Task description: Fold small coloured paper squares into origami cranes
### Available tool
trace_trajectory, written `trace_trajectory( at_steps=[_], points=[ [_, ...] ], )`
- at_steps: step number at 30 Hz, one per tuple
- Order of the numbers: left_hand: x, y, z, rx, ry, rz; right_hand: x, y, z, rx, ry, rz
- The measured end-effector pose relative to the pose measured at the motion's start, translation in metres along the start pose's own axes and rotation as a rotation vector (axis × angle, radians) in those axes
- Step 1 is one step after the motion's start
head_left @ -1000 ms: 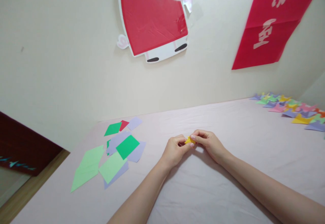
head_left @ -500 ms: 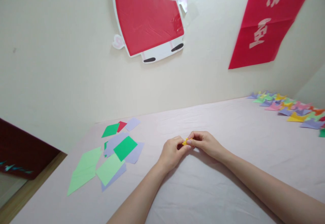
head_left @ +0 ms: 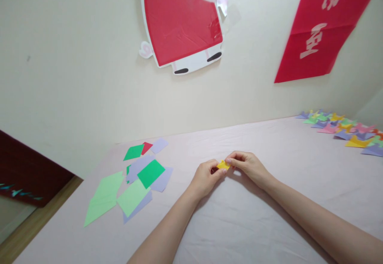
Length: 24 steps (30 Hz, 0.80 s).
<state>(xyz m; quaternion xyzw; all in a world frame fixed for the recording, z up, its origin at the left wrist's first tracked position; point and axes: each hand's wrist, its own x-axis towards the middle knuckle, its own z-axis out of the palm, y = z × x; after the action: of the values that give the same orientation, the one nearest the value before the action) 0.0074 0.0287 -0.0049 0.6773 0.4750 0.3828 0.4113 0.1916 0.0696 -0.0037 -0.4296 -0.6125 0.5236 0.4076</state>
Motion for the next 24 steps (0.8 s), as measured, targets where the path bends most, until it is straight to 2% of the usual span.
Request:
trace_trajectory(
  at_steps=[3, 4, 9, 15, 20, 24],
  points=[
    [-0.001, -0.001, -0.002, 0.000, 0.017, -0.012, 0.001, -0.001, -0.006, -0.026, 0.096, -0.041],
    [-0.001, -0.001, -0.002, -0.003, 0.016, -0.012, 0.000, -0.002, -0.006, -0.038, 0.083, -0.049],
    [-0.002, 0.000, -0.001, -0.013, -0.001, 0.006, -0.006, -0.001, 0.003, -0.164, -0.146, -0.100],
    [-0.002, -0.001, 0.000, -0.038, -0.010, 0.003, -0.007, -0.003, 0.003, -0.228, -0.121, -0.108],
    [-0.002, -0.002, 0.000, -0.071, -0.004, -0.011, -0.006, -0.006, 0.001, -0.195, -0.174, -0.068],
    [-0.002, 0.000, -0.001, -0.095, 0.007, -0.010, -0.005, -0.006, 0.001, -0.197, -0.165, -0.063]
  ],
)
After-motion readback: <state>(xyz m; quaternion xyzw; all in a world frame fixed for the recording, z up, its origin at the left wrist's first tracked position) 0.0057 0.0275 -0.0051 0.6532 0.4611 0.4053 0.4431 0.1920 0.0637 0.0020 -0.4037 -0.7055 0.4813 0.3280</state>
